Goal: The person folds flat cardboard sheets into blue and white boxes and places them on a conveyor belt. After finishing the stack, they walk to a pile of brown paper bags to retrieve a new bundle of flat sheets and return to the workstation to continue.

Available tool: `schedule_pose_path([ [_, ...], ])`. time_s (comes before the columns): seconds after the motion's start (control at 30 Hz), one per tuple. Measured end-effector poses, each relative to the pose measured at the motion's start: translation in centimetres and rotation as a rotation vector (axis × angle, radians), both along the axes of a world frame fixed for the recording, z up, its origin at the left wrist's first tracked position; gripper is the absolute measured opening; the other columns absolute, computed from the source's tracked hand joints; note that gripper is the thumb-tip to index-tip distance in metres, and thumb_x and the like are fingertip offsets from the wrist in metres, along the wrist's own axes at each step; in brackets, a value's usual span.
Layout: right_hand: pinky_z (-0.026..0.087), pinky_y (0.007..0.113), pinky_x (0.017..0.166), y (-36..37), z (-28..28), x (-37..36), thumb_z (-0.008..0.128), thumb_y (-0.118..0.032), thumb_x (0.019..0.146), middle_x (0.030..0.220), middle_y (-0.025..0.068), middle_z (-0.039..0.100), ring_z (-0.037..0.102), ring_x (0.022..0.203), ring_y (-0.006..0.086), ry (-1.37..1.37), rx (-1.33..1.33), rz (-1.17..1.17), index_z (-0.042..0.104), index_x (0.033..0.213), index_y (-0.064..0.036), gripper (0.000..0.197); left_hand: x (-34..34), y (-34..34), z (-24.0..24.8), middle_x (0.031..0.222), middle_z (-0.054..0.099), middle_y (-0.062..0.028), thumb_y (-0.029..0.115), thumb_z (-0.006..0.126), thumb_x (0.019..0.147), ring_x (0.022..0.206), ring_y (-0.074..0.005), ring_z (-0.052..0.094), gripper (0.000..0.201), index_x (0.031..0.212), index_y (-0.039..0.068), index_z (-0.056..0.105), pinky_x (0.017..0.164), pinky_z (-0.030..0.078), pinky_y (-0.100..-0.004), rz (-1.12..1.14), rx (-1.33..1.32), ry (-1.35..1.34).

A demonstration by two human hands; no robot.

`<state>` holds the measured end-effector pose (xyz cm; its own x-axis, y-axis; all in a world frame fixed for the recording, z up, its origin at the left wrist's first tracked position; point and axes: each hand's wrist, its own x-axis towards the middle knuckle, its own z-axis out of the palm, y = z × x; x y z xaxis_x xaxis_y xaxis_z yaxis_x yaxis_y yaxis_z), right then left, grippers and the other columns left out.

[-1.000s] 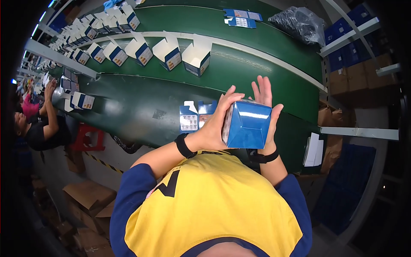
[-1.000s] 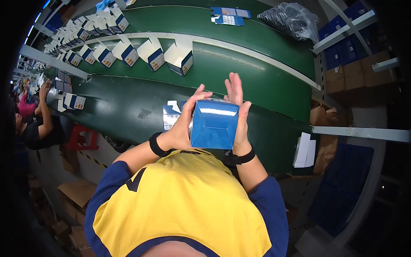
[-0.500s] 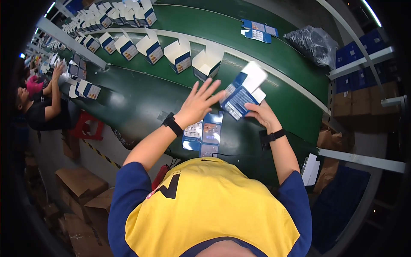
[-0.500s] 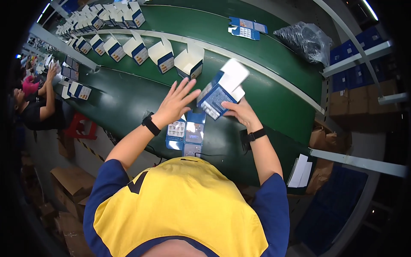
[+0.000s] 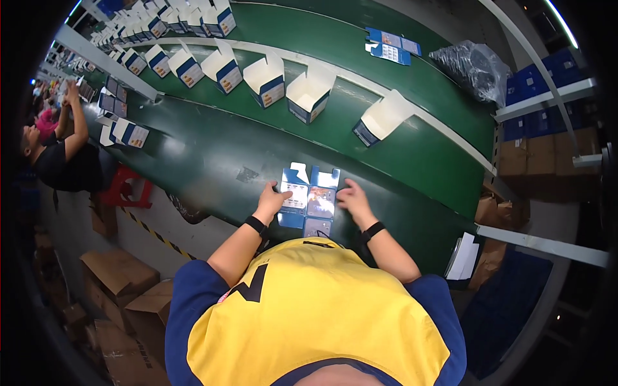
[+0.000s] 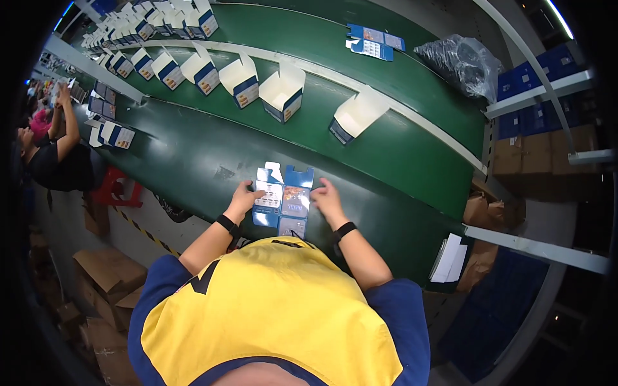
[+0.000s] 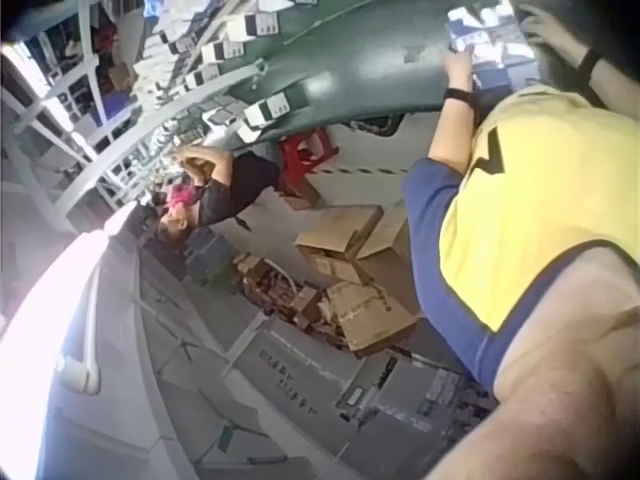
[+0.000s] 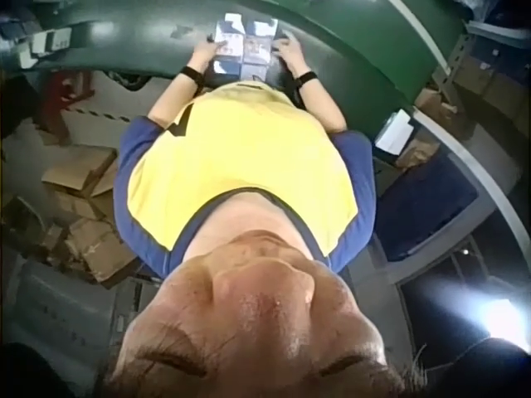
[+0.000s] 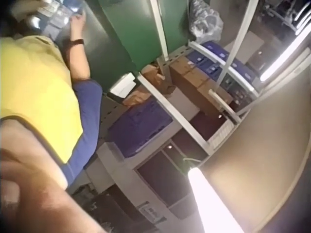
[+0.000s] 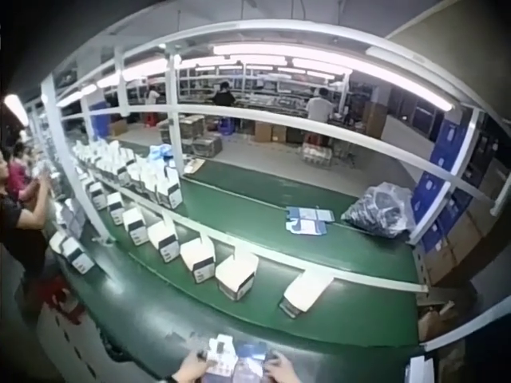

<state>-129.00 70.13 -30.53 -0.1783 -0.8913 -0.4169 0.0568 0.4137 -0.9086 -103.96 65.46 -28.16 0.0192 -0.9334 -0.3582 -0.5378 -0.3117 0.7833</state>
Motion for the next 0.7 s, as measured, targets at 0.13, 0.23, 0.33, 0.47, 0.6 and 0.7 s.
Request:
schedule_pose_path([
  [0.13,0.048,0.027,0.067,1.5,3.2,1.2,0.061,-0.009,0.079,0.096,0.0057,0.057,0.057,0.083,0.0139,-0.164,0.138,-0.067,0.046,0.119,-0.0015,0.043,-2.2,0.4,1.5,0.095,0.06,-0.0155,0.016,0.071,0.072,0.086,-0.026,0.059,0.051,0.114,0.0,0.046,0.076,0.047,-0.0346,0.04,0.062,0.206],
  [0.23,0.048,0.028,0.067,2.2,5.5,1.0,0.064,-0.01,0.077,0.095,0.0059,0.057,0.056,0.083,0.0142,-0.246,0.151,-0.067,0.049,0.116,-0.0015,0.042,-3.4,0.4,2.2,0.091,0.062,-0.0143,0.014,0.07,0.072,0.083,-0.0249,0.061,0.041,0.106,0.0,0.051,0.073,0.048,-0.035,0.003,-0.021,0.228],
  [0.33,0.048,0.029,0.07,2.9,6.0,1.2,0.069,-0.011,0.072,0.093,0.0064,0.056,0.055,0.081,0.015,-0.315,0.062,0.005,0.052,0.111,-0.0012,0.044,-4.0,0.4,2.8,0.086,0.064,-0.0141,0.01,0.069,0.071,0.081,-0.0258,0.063,0.03,0.096,0.0,0.055,0.07,0.048,-0.0362,-0.069,-0.092,0.243],
  [0.47,0.046,0.031,0.071,3.6,1.7,1.7,0.067,-0.017,0.074,0.103,0.0064,0.052,0.052,0.088,0.0165,0.543,-0.11,-0.147,0.046,0.12,-0.002,0.053,-4.4,0.1,4.6,0.073,0.064,-0.0135,0.012,0.068,0.072,0.071,-0.03,0.063,0.021,0.086,0.001,0.058,0.067,0.05,-0.0389,-0.207,-0.253,-0.14],
  [0.6,0.045,0.032,0.074,4.3,1.1,1.3,0.067,-0.019,0.073,0.107,0.0064,0.048,0.051,0.087,0.0174,0.234,0.122,-0.173,0.041,0.127,-0.0036,0.061,-3.3,0.4,3.4,0.067,0.062,-0.0145,0.021,0.068,0.072,0.065,-0.0351,0.06,0.025,0.083,0.0,0.06,0.066,0.05,-0.0409,-0.546,-0.374,-0.589],
  [0.7,0.045,0.036,0.078,4.3,4.4,1.2,0.064,-0.018,0.075,0.11,0.0068,0.046,0.051,0.092,0.0191,-0.077,0.213,-0.034,0.038,0.131,-0.0059,0.063,-3.7,1.6,4.2,0.075,0.063,-0.0157,0.028,0.067,0.072,0.072,-0.0341,0.061,0.036,0.091,-0.002,0.059,0.072,0.05,-0.0406,-0.601,-0.19,-0.662],
])
